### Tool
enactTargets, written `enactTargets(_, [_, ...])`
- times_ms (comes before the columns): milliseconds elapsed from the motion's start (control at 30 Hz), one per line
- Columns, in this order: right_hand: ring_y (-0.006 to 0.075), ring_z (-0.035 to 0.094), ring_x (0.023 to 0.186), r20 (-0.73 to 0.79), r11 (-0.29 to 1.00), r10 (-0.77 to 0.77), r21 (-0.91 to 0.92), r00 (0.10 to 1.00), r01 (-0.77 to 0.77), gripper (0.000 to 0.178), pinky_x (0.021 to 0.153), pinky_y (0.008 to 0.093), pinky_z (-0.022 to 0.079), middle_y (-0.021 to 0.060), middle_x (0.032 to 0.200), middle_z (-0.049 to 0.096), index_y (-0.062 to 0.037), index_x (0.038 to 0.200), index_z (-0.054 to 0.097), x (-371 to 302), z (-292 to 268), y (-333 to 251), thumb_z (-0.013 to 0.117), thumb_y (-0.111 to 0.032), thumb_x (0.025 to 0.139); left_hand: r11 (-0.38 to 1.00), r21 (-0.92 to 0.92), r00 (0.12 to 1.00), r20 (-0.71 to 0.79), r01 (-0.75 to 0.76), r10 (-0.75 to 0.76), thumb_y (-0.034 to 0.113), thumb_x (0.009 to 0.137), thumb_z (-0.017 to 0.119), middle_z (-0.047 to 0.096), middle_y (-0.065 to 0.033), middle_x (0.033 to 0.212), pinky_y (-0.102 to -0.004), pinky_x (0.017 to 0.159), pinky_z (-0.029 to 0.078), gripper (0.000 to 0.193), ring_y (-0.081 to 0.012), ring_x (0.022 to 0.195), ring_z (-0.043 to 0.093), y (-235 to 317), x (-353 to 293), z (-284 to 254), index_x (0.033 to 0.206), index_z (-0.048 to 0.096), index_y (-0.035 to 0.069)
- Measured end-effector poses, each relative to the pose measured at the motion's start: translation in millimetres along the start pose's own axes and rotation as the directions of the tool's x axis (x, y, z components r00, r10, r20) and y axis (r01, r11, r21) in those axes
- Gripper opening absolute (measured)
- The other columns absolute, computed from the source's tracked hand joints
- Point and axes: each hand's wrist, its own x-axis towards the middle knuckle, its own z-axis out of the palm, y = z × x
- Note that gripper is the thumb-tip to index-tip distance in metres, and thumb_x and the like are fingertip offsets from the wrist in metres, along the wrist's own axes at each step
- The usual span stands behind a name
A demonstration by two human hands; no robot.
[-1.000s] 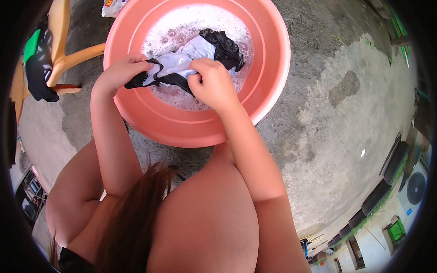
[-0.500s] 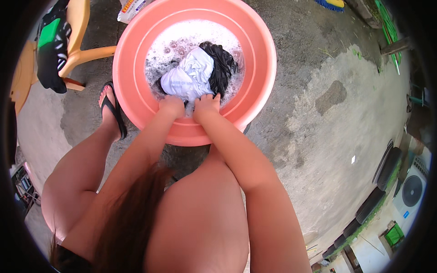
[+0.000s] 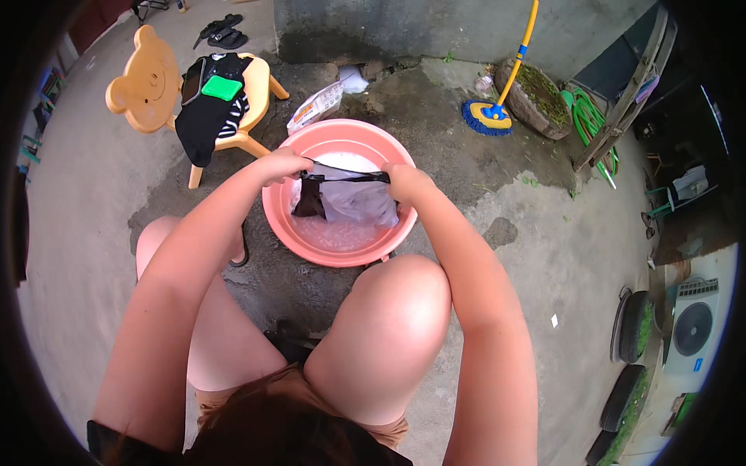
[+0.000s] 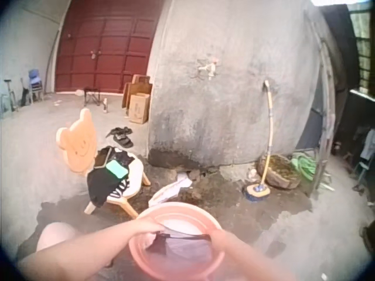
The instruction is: Scrubbing and wringing out laundry in a basin of soapy water.
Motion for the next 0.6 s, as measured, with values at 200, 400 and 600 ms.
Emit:
enactTargets(200, [0.0382, 0.061, 0.100, -0.498, 0.953, 0.058, 0.286, 0.865, 0.101, 0.032, 0.088, 0.0423, 0.047, 0.0230, 0.103, 0.065, -0.0018, 0.105, 0.065, -31.8, -119.6, -57.8, 0.057, -0.017, 0.079, 0.957, -0.076, 0.958, 0.033, -0.282, 0.285, 0.025, 0.076, 0.069, 0.060, -0.0040, 0.085, -0.0225, 0.063, 0.044, 0.034, -0.0094, 0.074, 0.056, 54.7, -66.2, -57.5, 0.096, 0.058, 0.000])
enactTargets(400, [0.0221, 0.062, 0.079, -0.498, 0.435, 0.471, 0.849, 0.728, 0.300, 0.029, 0.074, 0.0345, 0.047, 0.0158, 0.086, 0.067, 0.0043, 0.099, 0.066, -45.7, -77.1, -69.7, 0.053, -0.017, 0.083, 0.846, -0.114, 0.839, -0.248, -0.521, 0.484, 0.023, 0.076, 0.074, 0.058, -0.0100, 0.101, -0.0266, 0.073, 0.049, 0.061, -0.0135, 0.087, 0.059, 64.1, -94.1, -22.5, 0.120, 0.042, -0.004])
enactTargets(600, [0.0208, 0.062, 0.071, -0.243, 0.084, 0.403, 0.970, 0.882, 0.229, 0.022, 0.067, 0.0350, 0.049, 0.0118, 0.082, 0.064, 0.0046, 0.096, 0.062, -39.9, -80.2, -95.2, 0.053, -0.013, 0.086, 0.732, 0.390, 0.761, -0.108, -0.559, 0.640, 0.032, 0.073, 0.077, 0.054, -0.0259, 0.119, -0.0341, 0.094, 0.045, 0.086, -0.0281, 0.111, 0.056, 60.1, -84.3, -7.1, 0.133, 0.028, -0.004])
